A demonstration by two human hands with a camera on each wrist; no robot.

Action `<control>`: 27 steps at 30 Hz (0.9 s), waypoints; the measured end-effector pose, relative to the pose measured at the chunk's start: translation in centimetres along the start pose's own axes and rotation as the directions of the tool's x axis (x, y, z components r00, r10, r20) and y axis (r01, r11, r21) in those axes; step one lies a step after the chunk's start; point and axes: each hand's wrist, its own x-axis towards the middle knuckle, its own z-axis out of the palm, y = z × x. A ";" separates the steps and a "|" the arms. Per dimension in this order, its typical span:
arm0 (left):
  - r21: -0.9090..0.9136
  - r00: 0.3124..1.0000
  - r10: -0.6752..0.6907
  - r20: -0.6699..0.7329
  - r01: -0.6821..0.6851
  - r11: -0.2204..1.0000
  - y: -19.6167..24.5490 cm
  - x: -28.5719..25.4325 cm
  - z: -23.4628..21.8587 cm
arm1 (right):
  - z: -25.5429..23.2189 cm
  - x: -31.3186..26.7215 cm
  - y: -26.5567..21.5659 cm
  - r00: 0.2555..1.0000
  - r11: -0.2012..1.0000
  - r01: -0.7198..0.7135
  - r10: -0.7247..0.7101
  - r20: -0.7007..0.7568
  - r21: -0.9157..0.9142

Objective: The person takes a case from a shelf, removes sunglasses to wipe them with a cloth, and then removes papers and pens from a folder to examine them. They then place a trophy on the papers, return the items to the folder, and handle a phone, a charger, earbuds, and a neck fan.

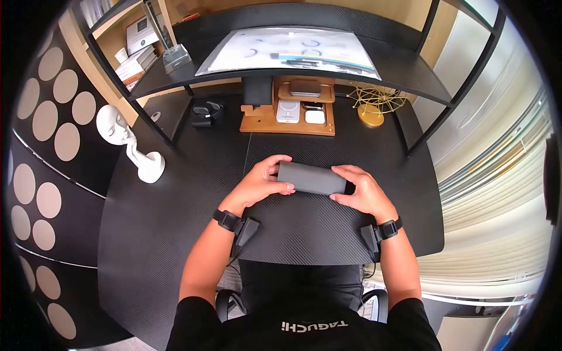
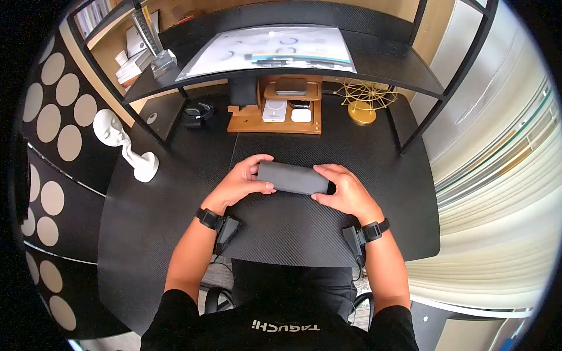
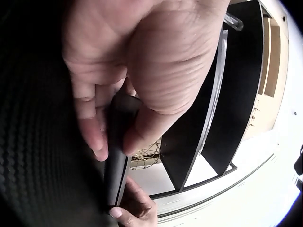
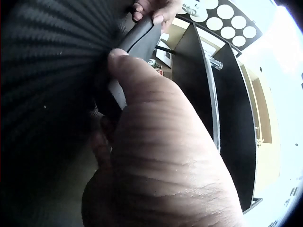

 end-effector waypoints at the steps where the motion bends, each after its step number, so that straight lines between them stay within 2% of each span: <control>1: -0.019 1.000 0.005 0.006 -0.005 1.000 -0.1 0.0 -0.1 | 0.0 0.0 -0.2 1.000 0.999 -0.022 0.022 -0.008 0.037; 7: -0.052 0.999 0.032 0.043 -0.030 0.998 -0.5 0.2 -0.5 | -0.5 -0.2 -0.3 1.000 0.999 -0.010 0.011 -0.017 0.047; 10: -0.017 0.996 0.057 0.068 -0.056 0.998 -1.0 0.5 -0.6 | -0.8 -0.3 0.5 0.975 0.930 -0.220 0.223 0.025 0.296; 11: 0.007 0.995 0.062 0.077 -0.063 0.998 -1.1 0.5 -0.5 | -0.1 -0.3 1.5 0.976 0.907 -0.194 0.217 -0.021 0.374; 12: -0.009 0.996 0.047 0.076 -0.047 0.999 -1.1 0.4 -0.4 | 0.1 -0.3 2.0 0.972 0.921 -0.190 0.225 -0.065 0.340; 14: -0.042 0.997 0.021 0.075 -0.018 0.999 -0.6 0.0 0.1 | 1.2 0.1 2.9 0.947 0.898 -0.158 0.256 -0.196 0.410; 17: 0.029 0.992 0.042 0.115 -0.046 0.999 -0.5 0.1 0.4 | 1.2 0.6 3.0 0.890 0.816 -0.288 0.422 -0.174 0.501; 20: 0.024 0.992 0.058 0.111 -0.061 0.998 0.1 -0.2 1.1 | 1.4 0.8 3.6 0.841 0.773 -0.354 0.509 -0.182 0.527; 23: 0.084 0.994 0.052 0.101 -0.060 0.995 0.1 -0.2 0.9 | 2.5 0.9 4.6 0.813 0.892 -0.280 0.417 -0.407 0.354; 26: 0.146 0.996 0.005 0.084 -0.017 0.989 0.0 -0.2 0.6 | 1.7 0.8 3.9 0.784 0.959 -0.107 0.244 -0.570 0.262; 27: 0.130 0.994 0.028 0.104 -0.041 0.991 -0.5 0.0 0.4 | 1.3 0.8 3.3 0.771 0.934 -0.045 0.259 -0.582 0.355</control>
